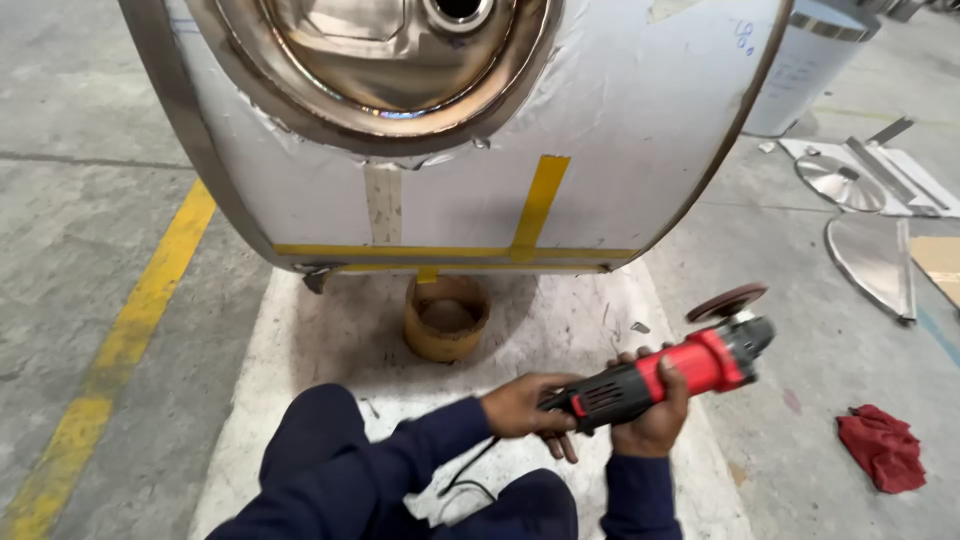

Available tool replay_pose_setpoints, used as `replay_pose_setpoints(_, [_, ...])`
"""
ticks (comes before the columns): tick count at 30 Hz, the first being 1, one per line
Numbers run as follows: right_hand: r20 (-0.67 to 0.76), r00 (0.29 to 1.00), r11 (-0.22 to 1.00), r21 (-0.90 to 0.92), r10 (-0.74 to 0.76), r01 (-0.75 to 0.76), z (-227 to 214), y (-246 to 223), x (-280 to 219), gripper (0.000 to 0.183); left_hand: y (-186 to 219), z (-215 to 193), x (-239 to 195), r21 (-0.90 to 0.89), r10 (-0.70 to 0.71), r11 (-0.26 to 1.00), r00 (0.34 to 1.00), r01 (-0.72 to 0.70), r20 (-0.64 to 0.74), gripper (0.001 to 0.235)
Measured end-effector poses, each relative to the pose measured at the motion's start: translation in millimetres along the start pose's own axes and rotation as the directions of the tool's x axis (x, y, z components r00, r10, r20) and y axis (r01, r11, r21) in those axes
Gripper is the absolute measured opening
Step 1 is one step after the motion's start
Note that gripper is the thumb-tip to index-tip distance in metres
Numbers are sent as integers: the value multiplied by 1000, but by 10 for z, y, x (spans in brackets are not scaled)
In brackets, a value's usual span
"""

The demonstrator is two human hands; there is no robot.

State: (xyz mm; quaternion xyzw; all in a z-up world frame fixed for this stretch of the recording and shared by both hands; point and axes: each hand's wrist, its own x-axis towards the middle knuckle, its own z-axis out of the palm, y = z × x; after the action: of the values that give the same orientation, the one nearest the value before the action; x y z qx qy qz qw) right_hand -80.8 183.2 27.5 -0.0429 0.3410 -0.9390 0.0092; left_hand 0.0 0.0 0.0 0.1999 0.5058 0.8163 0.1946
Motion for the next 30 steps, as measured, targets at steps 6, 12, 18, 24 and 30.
replay_pose_setpoints(6, [194,938,958,55,-288,282,-96,-430,794,35,682,-176,706,952,-122,264,985,153,-125,106])
replay_pose_setpoints(12, [245,674,555,-410,-697,724,632,-992,451,53,280,-823,518,990,328,-90,942,110,-75,116])
replay_pose_setpoints(18, [326,886,723,-517,-330,459,514,-64,-177,42,136,208,-221,940,536,319,841,-123,-72,97])
replay_pose_setpoints(24, [371,922,741,-586,-113,327,1177,780,-744,32,268,-130,-684,845,523,534,771,36,-363,86])
replay_pose_setpoints(30, [449,890,514,-784,83,348,1749,970,-427,42,688,-491,-903,688,401,724,780,51,-481,89])
